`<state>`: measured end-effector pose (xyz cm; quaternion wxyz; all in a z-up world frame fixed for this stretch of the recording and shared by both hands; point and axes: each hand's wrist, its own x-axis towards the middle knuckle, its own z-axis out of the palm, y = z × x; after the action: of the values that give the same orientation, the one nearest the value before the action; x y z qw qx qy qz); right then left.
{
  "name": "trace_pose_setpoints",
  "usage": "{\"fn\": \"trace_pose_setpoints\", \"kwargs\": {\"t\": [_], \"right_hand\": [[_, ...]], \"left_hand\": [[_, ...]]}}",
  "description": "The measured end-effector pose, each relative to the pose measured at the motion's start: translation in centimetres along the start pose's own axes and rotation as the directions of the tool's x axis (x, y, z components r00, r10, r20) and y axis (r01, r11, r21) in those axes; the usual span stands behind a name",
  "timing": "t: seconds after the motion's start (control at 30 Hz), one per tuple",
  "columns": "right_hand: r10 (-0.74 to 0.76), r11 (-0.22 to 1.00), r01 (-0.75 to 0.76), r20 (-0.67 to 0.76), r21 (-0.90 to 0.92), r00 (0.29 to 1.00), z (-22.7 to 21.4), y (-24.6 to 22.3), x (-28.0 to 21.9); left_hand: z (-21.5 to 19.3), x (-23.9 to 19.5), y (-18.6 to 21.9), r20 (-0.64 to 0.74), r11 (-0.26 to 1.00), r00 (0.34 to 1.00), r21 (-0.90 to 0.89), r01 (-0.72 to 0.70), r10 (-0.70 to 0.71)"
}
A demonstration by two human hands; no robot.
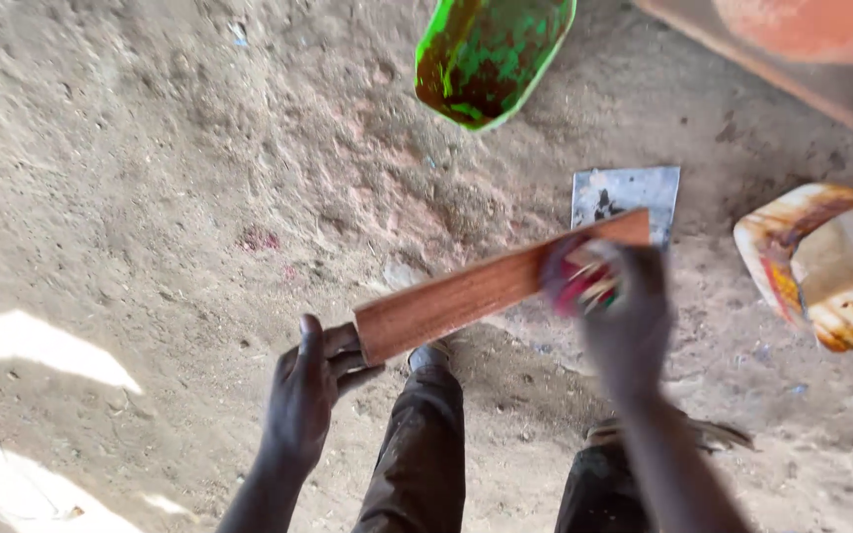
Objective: Applying wood stain to a wooden plank using a rag
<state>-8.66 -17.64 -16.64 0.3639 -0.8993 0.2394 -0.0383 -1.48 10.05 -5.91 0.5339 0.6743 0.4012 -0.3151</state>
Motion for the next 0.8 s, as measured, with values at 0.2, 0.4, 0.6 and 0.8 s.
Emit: {"fn": "trace_pose_setpoints", "kwargs": {"t": [0.2, 0.4, 0.6, 0.8], "right_hand": [[-0.190, 0.836, 0.118, 0.081, 0.536, 0.978, -1.8, -16.8, -4.5], [-0.275, 0.720, 0.055, 0.211, 0.692, 0.938, -1.4, -11.8, -4.2], [0.284, 0.894, -0.359, 0.278, 0.270, 0.917, -2.6, 1.0, -1.3], [0.297, 0.926, -0.297, 0.037, 0.231, 0.954, -5.2, 9.7, -1.9]], "left_hand": [[-3.2, 1.3, -3.1, 0.215, 0.961, 0.977, -0.272, 0.058, 0.002], [-2.4, 0.2, -1.6, 0.376, 0.953, 0.915, -0.301, -0.027, 0.144], [-1.9, 0.0, -2.3, 0.309, 0.969, 0.950, -0.248, 0.024, 0.056], [1.1, -2.4, 0.1, 0.191, 0.982, 0.964, -0.014, -0.186, 0.185]]}}
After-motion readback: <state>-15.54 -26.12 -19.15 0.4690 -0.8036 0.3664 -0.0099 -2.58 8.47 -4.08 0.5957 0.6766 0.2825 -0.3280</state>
